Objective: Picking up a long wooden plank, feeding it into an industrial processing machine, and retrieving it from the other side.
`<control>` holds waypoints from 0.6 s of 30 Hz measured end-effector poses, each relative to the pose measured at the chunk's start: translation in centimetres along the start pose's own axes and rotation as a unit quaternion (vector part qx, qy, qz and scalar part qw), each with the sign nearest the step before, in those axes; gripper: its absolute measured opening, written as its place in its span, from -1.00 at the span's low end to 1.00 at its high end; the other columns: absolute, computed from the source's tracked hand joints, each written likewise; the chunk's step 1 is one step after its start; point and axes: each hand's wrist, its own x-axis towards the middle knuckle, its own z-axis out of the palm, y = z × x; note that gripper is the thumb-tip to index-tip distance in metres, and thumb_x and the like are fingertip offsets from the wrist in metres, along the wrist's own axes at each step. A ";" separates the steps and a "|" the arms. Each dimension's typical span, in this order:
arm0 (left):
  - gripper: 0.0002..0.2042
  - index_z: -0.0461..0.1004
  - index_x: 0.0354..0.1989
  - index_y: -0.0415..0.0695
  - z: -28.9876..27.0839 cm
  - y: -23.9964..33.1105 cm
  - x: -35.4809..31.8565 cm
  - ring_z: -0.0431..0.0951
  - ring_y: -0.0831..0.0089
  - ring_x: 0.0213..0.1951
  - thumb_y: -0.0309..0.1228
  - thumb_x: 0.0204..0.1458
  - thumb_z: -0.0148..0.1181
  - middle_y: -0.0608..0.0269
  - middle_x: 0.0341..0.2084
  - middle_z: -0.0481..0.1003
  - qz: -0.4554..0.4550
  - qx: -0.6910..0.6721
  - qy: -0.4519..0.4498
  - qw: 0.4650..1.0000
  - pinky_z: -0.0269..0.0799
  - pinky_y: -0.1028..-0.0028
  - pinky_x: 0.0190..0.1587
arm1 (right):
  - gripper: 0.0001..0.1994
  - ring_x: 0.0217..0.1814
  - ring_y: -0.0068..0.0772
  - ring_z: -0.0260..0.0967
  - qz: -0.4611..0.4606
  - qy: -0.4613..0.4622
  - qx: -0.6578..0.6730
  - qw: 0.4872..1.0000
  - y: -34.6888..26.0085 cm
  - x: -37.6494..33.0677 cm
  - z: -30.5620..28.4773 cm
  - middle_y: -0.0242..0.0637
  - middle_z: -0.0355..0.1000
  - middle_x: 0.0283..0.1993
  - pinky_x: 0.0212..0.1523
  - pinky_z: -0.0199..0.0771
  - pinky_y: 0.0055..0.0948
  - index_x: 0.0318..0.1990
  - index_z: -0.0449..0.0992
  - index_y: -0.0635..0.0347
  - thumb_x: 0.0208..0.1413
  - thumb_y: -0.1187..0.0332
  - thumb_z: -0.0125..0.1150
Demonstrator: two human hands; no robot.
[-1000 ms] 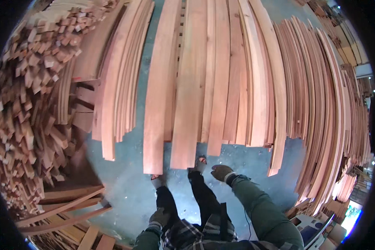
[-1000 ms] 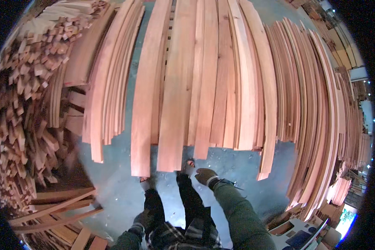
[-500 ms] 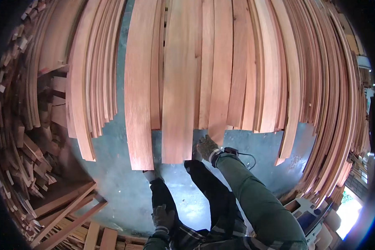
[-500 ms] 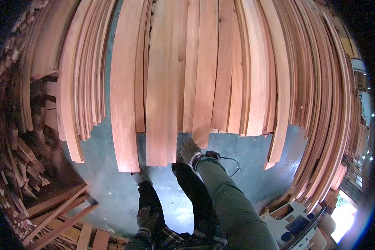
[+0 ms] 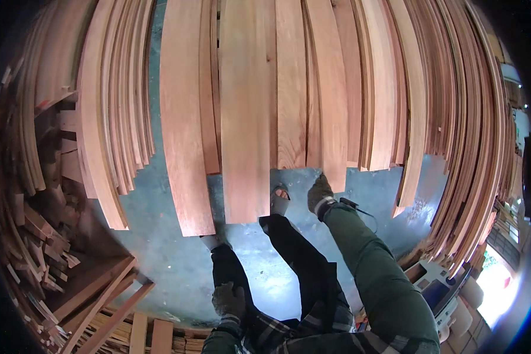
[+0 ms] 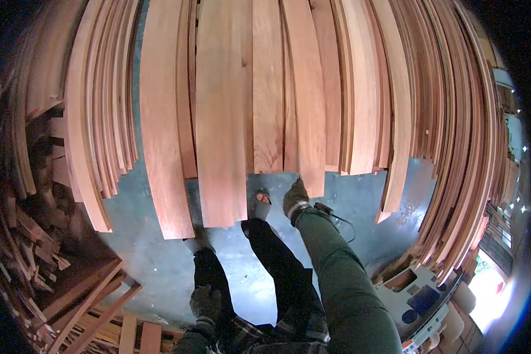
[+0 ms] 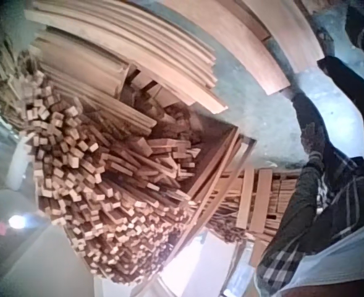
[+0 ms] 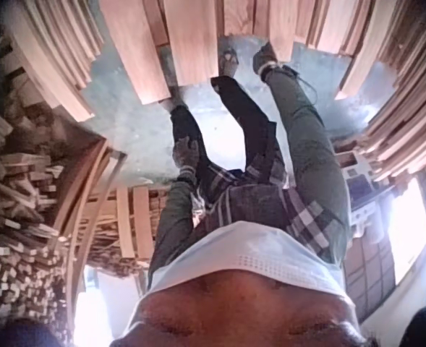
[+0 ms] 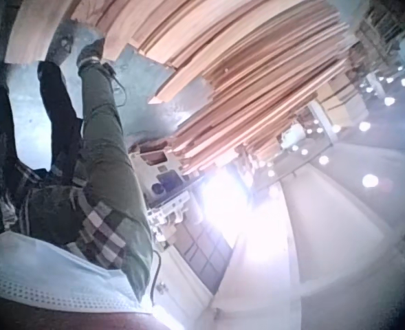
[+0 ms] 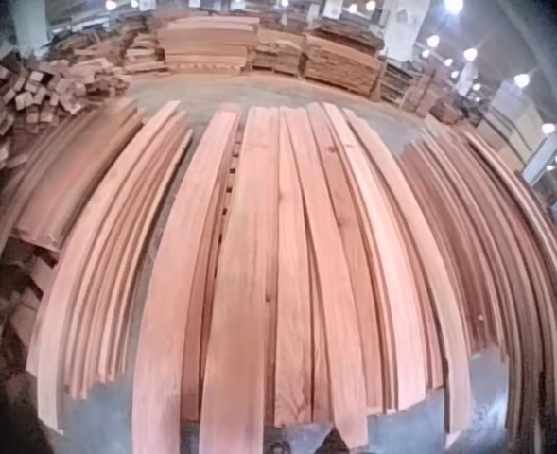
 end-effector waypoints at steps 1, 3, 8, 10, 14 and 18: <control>-0.58 0.58 -0.11 -0.05 -0.2 0.0 0.2 0.47 0.04 0.03 -0.04 -0.07 0.23 0.06 -0.12 0.55 0.004 0.010 0.008 1.000 0.33 0.10 0.12 | -0.54 0.26 0.14 0.29 0.003 -0.014 0.077 0.997 -0.5 0.5 -1.4 0.16 0.37 0.17 0.31 0.21 -0.14 0.14 0.45 0.27 0.20 0.17 -0.03; -0.58 0.58 -0.12 -0.05 -0.7 0.1 0.5 0.47 0.05 0.02 -0.04 -0.07 0.23 0.07 -0.13 0.56 0.003 0.001 0.025 1.000 0.33 0.10 0.11 | -0.60 0.25 0.18 0.29 0.008 0.045 0.482 0.875 -0.8 1.5 -2.6 0.14 0.42 0.13 0.31 0.22 -0.12 0.01 0.57 0.22 0.12 0.20 0.03; -0.57 0.58 -0.11 -0.07 -1.6 0.3 0.9 0.51 0.09 -0.01 -0.03 -0.06 0.21 0.07 -0.15 0.57 0.011 -0.022 0.012 1.000 0.33 0.10 0.12 | -0.68 0.11 0.12 0.39 -0.030 0.250 0.389 0.886 -4.3 4.5 -2.9 0.12 0.46 -0.01 0.09 0.39 -0.07 -0.06 0.53 0.17 0.17 0.20 0.00; -0.56 0.58 -0.10 -0.08 -2.0 0.3 1.6 0.53 0.09 -0.04 -0.03 -0.03 0.18 0.05 -0.15 0.58 0.004 -0.014 -0.019 1.000 0.33 0.12 0.13 | -0.67 0.06 0.14 0.39 -0.088 0.271 0.472 0.834 -6.0 2.1 -3.2 0.14 0.46 -0.04 0.03 0.41 -0.09 -0.10 0.52 0.17 0.18 0.14 -0.01; -0.56 0.55 -0.06 -0.10 -2.6 -0.8 5.9 0.52 0.06 -0.01 -0.03 0.06 0.10 0.02 -0.12 0.57 -0.090 -0.027 -0.074 0.993 0.29 0.15 0.19 | -0.58 0.01 0.12 0.42 -0.180 0.135 0.524 0.822 -7.4 -10.1 -4.5 0.07 0.47 -0.09 -0.02 0.42 -0.03 -0.01 0.47 0.17 0.09 0.08 0.16; -0.42 0.38 0.16 -0.30 -3.5 -3.8 13.6 0.35 -0.06 0.19 -0.05 0.12 0.09 -0.17 0.11 0.42 -0.125 -0.132 0.068 0.981 0.20 0.15 0.28 | -0.53 -0.01 0.11 0.43 -0.283 0.224 0.461 0.811 -7.5 -20.5 -3.7 0.00 0.51 -0.12 0.05 0.39 -0.03 -0.04 0.52 0.17 -0.02 0.04 0.30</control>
